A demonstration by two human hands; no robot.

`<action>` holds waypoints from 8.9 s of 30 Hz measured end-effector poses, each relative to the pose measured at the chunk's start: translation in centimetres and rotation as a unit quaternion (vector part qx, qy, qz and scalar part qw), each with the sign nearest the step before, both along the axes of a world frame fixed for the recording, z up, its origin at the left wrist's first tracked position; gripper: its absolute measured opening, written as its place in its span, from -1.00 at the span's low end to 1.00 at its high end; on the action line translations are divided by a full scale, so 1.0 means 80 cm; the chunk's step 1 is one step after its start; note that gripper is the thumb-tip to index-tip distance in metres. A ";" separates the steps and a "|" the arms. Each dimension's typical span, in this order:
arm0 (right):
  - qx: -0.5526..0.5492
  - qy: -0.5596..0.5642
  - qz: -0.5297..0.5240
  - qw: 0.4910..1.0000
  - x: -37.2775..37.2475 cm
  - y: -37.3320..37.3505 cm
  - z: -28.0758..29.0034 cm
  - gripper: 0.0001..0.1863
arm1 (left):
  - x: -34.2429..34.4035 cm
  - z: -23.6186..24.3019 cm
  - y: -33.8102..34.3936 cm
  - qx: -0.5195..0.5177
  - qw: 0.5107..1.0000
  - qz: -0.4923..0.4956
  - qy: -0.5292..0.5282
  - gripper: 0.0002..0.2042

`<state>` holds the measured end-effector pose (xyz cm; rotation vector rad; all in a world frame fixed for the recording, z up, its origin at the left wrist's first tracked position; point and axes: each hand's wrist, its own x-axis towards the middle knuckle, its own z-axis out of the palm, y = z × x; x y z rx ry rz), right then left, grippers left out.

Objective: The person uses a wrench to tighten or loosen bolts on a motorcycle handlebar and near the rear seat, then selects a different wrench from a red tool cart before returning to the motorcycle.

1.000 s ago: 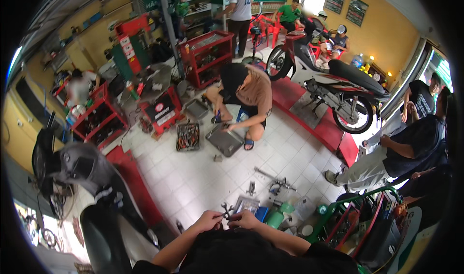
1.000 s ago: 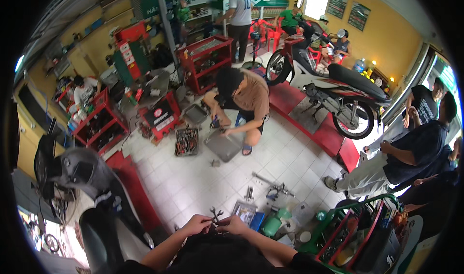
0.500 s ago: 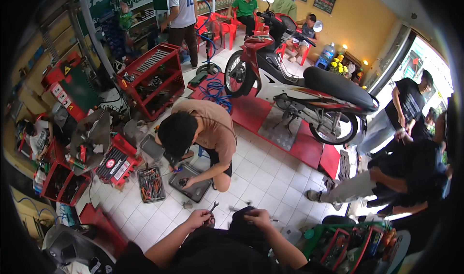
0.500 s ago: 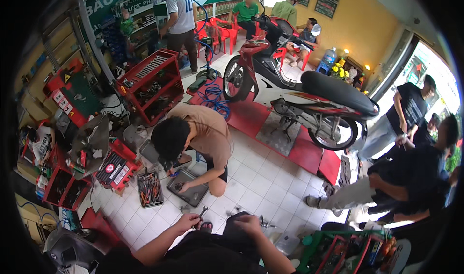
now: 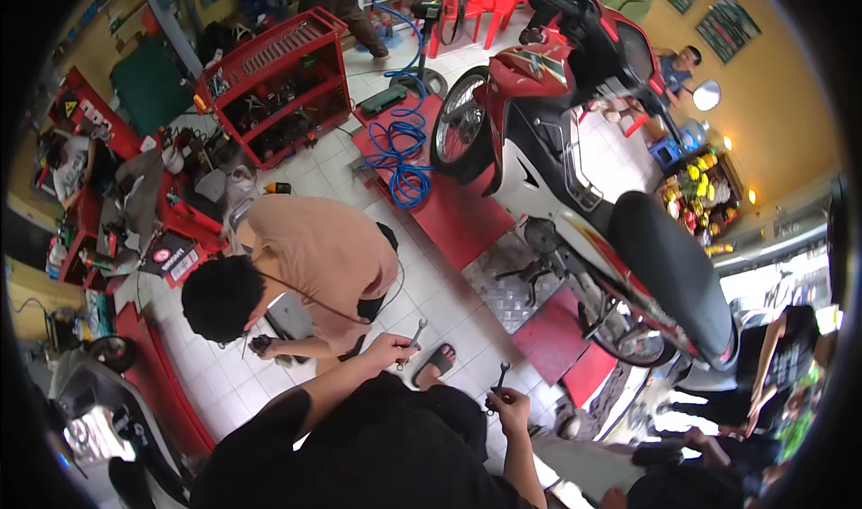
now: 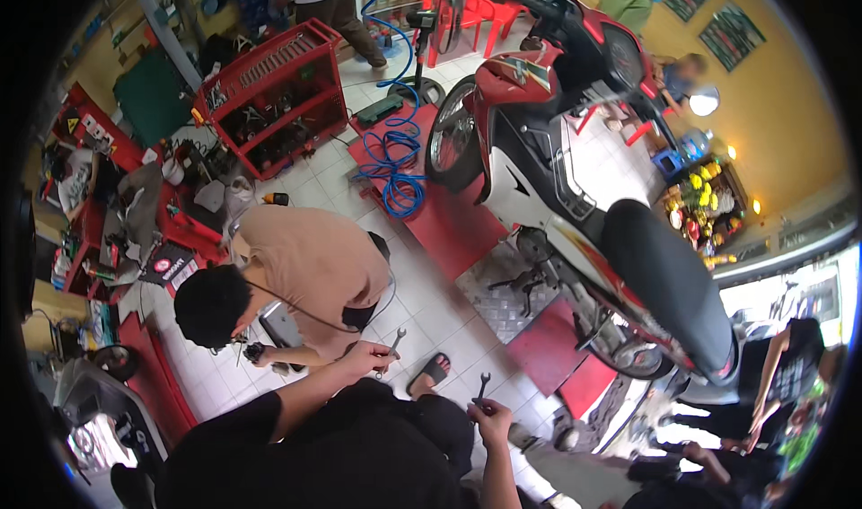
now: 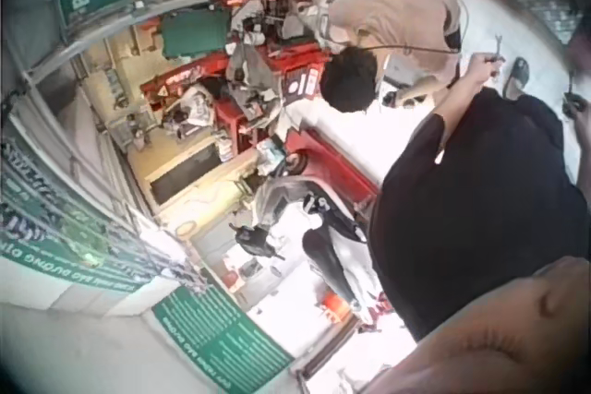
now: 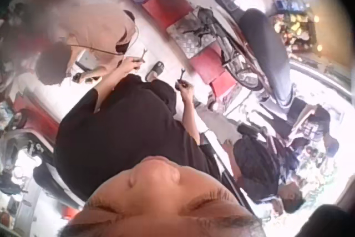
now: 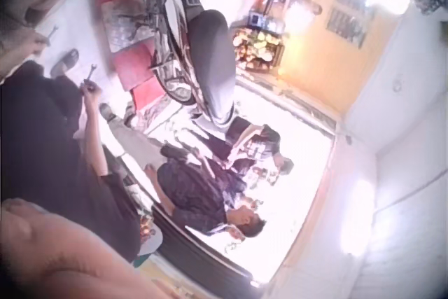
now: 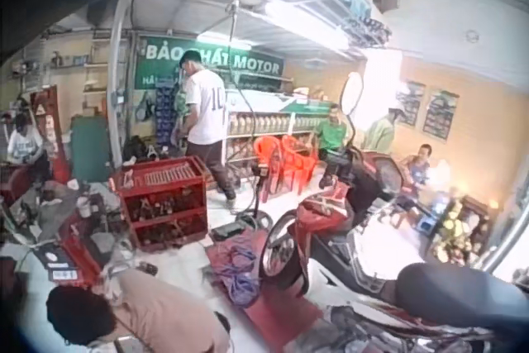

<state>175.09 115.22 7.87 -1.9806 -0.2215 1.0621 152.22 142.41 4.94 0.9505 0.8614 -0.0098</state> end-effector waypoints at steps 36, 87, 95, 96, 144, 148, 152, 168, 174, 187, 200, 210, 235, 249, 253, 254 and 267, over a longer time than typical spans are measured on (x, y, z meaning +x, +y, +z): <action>0.089 -0.010 0.427 0.900 0.303 0.751 0.117 -0.79 | 0.092 0.008 0.580 0.157 0.742 0.650 -0.051 -0.70; 0.042 -0.152 0.658 0.737 -0.418 1.887 -0.123 -0.75 | -0.320 -0.092 1.447 0.166 0.709 0.517 0.450 -0.72; -0.007 -0.183 0.637 0.749 -0.440 1.888 -0.116 -0.74 | -0.335 -0.103 1.432 0.144 0.719 0.544 0.409 -0.72; -0.014 -0.188 0.640 0.745 -0.437 1.888 -0.123 -0.73 | -0.335 -0.097 1.440 0.165 0.729 0.525 0.407 -0.72; 0.037 -0.157 0.604 0.781 -0.229 1.818 0.004 -0.70 | -0.237 -0.103 1.531 0.179 0.786 0.398 0.439 -0.84; 0.062 -0.085 0.593 0.799 -0.217 1.791 -0.005 -0.71 | -0.235 -0.099 1.528 0.202 0.753 0.447 0.439 -0.86; 0.077 -0.079 0.614 0.782 -0.238 1.792 -0.005 -0.73 | -0.267 -0.106 1.516 0.253 0.716 0.466 0.454 -0.85; 0.168 -0.060 0.661 0.729 -0.288 1.794 -0.009 -0.76 | -0.290 -0.086 1.501 0.240 0.693 0.342 0.587 -0.89; 0.130 -0.023 0.641 0.756 -0.271 1.792 -0.004 -0.77 | -0.288 -0.094 1.499 0.252 0.720 0.318 0.562 -0.82; 0.008 0.152 0.595 0.789 -0.269 1.778 -0.006 -0.73 | -0.267 -0.049 1.454 0.343 0.715 0.446 0.415 -0.79; 0.031 0.126 0.865 0.484 -0.410 1.765 0.026 -0.71 | -0.327 -0.021 1.167 0.119 0.776 0.583 0.210 -0.73; -0.184 0.179 0.868 0.425 -0.417 1.730 -0.053 -0.77 | -0.266 0.091 0.910 -0.156 0.260 0.947 0.103 -0.83; -0.242 0.126 0.898 0.345 -0.575 1.476 0.094 -0.72 | -0.224 0.056 0.717 -0.071 0.248 0.964 0.065 -0.71; -0.195 0.146 0.916 0.320 -0.677 1.429 0.080 -0.66 | -0.385 0.124 0.617 0.017 0.074 0.996 -0.046 -0.75; -0.157 0.163 0.917 0.328 -0.698 1.412 0.116 -0.66 | -0.521 0.087 0.539 0.131 -0.047 0.986 -0.095 -0.77; -0.110 0.150 0.938 0.293 -0.706 1.404 0.122 -0.64 | -0.551 0.068 0.513 0.151 -0.088 0.979 -0.109 -0.76; -0.027 0.194 0.975 -0.106 -1.268 0.755 0.162 -0.60 | -0.686 -0.125 0.005 0.211 -0.468 0.857 -0.043 -0.65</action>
